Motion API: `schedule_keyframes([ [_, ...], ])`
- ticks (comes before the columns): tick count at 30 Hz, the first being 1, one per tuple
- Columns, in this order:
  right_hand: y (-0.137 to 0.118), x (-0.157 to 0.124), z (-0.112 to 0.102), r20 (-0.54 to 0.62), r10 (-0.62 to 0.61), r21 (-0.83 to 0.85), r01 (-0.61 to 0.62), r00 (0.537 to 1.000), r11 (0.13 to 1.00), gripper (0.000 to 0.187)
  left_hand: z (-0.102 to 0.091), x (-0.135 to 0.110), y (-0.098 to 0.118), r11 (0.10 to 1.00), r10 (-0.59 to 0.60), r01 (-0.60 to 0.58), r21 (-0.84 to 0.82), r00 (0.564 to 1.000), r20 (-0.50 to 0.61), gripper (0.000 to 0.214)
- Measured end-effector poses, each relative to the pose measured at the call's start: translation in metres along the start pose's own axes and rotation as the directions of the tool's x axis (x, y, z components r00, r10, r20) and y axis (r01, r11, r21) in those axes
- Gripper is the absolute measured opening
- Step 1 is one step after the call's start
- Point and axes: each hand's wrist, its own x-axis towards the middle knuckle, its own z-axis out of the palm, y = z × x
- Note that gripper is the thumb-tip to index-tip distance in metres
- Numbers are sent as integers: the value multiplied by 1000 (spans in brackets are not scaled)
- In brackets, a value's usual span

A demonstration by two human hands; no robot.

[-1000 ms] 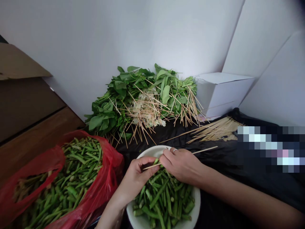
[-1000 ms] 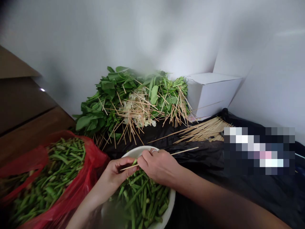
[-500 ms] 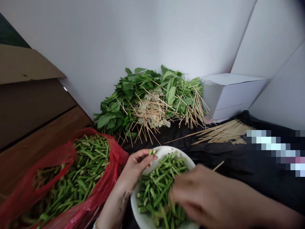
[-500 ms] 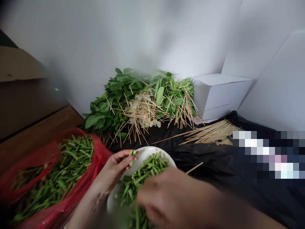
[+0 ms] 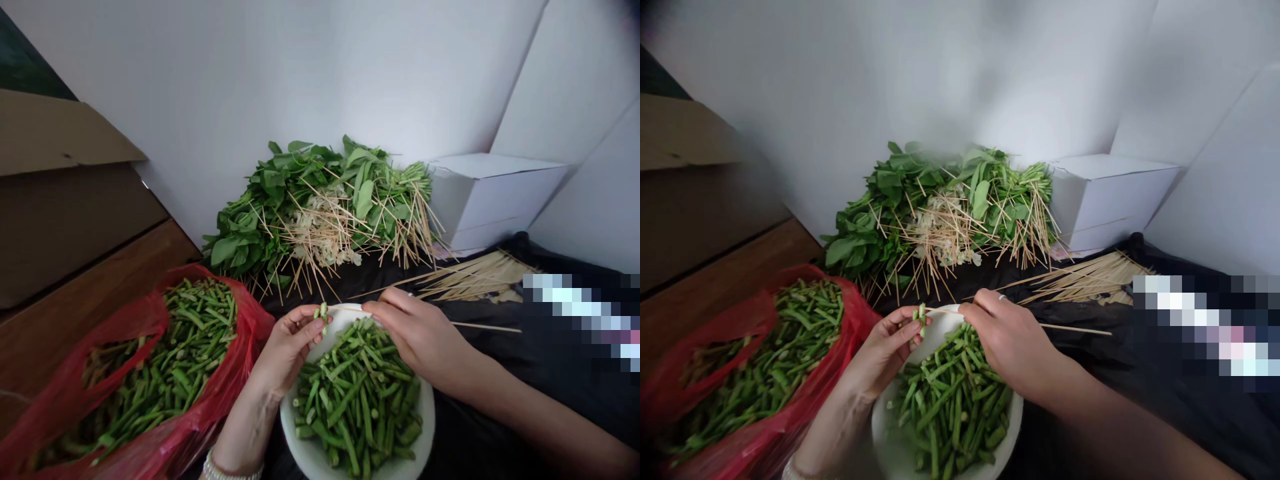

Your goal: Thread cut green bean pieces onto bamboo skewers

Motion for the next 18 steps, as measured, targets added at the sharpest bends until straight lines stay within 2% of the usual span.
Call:
schedule_keyframes([
  [5,-1,-3,4,-76,-66,-91,59,995,994,31,-3,2,-3,997,-5,2,-80,1000,-29,32],
  [18,-3,-4,12,-129,-133,-267,95,983,959,34,-1,3,-2,994,-17,8,-105,996,-84,34],
])
